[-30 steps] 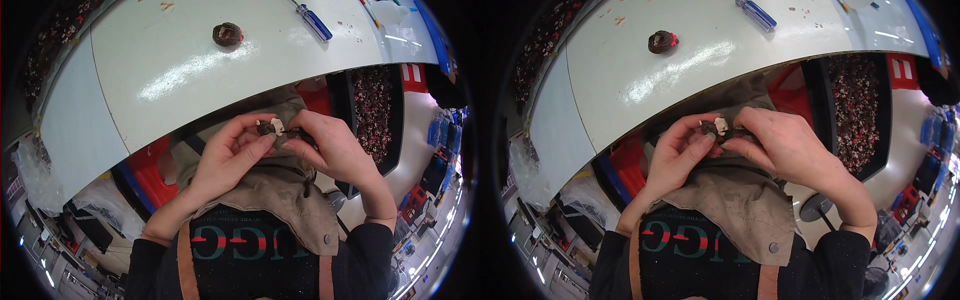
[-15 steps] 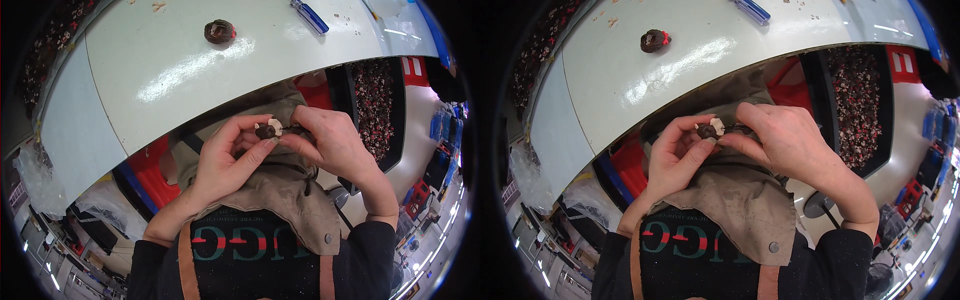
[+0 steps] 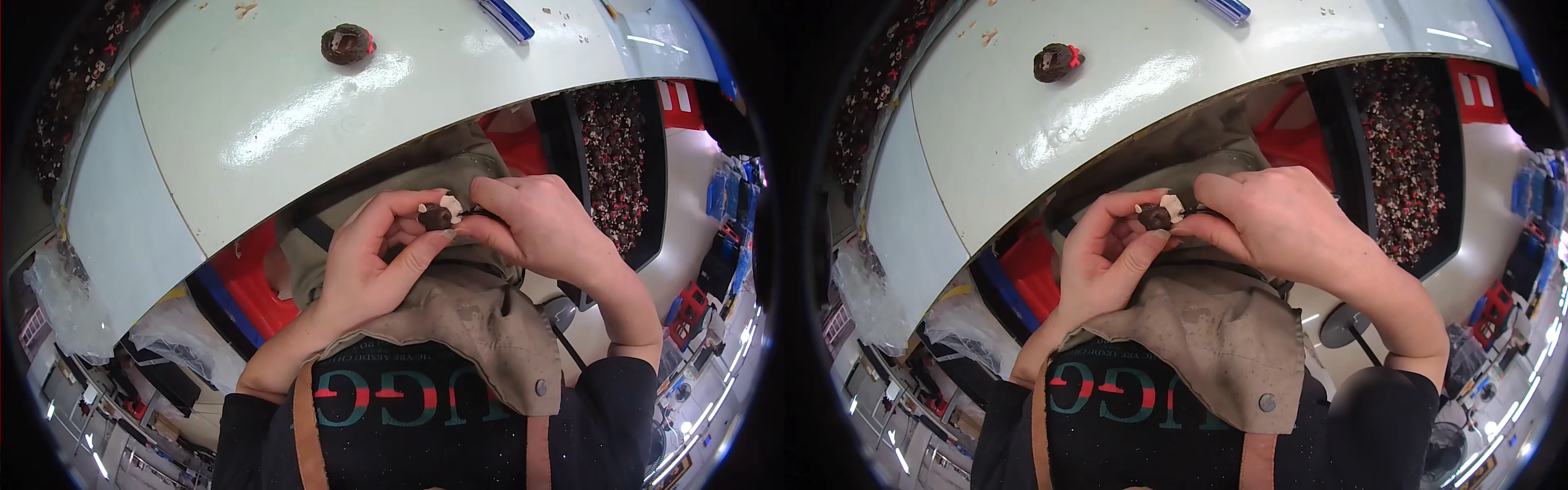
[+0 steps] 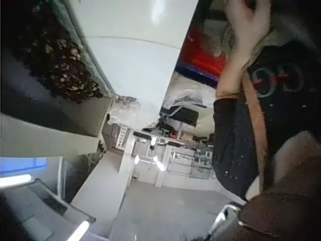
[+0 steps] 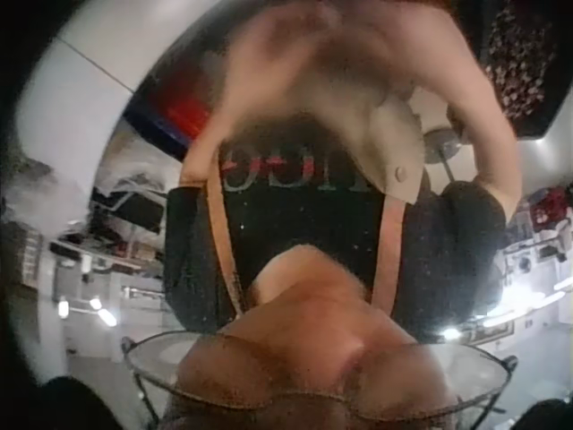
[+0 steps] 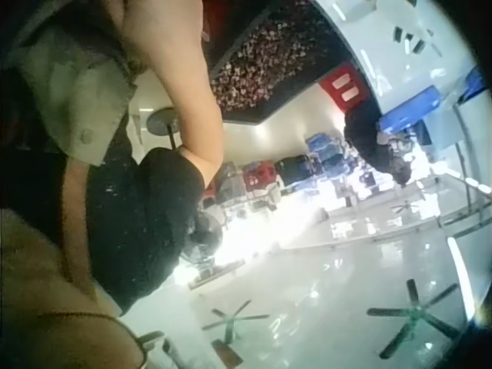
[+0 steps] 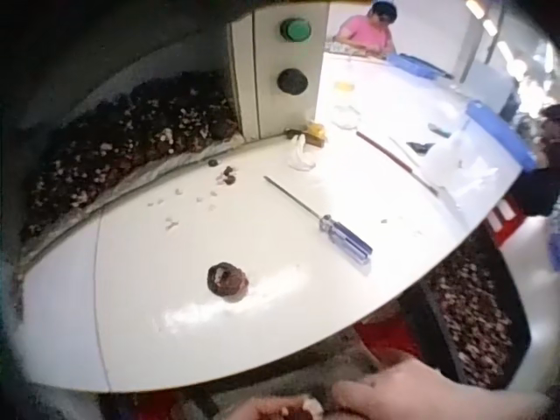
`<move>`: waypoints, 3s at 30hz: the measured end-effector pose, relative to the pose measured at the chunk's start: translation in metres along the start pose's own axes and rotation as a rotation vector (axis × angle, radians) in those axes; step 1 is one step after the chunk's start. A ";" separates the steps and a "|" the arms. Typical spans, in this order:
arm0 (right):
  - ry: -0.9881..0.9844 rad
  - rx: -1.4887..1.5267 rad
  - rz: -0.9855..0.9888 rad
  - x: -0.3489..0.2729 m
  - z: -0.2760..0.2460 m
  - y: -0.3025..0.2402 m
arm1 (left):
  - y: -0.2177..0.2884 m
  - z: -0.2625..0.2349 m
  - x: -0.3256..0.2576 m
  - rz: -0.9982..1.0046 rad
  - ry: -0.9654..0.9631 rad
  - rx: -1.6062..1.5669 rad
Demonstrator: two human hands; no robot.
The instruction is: Assembling small toy figurines by gluing parts and using a screwdriver.
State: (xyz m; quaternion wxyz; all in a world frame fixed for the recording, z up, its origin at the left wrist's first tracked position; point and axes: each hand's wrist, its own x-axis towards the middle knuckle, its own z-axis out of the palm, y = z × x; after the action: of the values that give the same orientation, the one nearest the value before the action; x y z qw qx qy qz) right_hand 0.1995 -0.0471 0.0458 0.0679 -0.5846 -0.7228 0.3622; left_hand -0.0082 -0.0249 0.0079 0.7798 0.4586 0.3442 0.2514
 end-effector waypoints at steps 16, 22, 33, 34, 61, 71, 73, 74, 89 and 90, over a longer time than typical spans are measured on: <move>-0.090 0.292 0.027 0.001 0.004 0.007 | -0.004 -0.001 0.000 0.325 0.041 0.422; -0.145 0.533 -0.054 0.001 0.001 0.011 | -0.003 -0.002 0.003 0.329 0.031 0.400; 0.807 0.458 -0.062 -0.006 -0.081 0.001 | 0.014 -0.009 0.014 -0.109 -0.105 -0.310; 0.878 0.372 -0.112 0.001 -0.096 0.005 | 0.018 -0.008 0.014 -0.211 -0.072 -0.391; 0.844 -0.460 0.087 0.080 -0.140 0.056 | 0.142 -0.045 0.041 0.764 0.388 1.464; 1.082 -0.500 -0.214 0.047 -0.138 0.038 | 0.146 -0.010 0.051 0.686 0.142 1.633; 1.213 -0.218 -0.202 0.023 -0.135 0.041 | 0.149 -0.012 0.047 0.720 0.154 1.565; 1.293 -0.126 -0.155 0.017 -0.135 0.050 | 0.154 -0.009 0.041 0.594 0.104 1.322; 1.083 0.107 0.158 0.052 -0.153 0.117 | 0.029 -0.009 -0.014 -0.357 -0.112 -0.923; 1.146 0.076 0.229 0.050 -0.151 0.122 | 0.024 -0.012 -0.013 -0.345 -0.122 -0.970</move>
State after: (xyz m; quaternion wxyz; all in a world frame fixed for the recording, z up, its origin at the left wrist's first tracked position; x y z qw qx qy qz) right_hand 0.3600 0.0714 0.0662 0.4294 -0.7587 -0.4895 0.0189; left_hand -0.0281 -0.0168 0.0288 0.9515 -0.0050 0.2125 0.2225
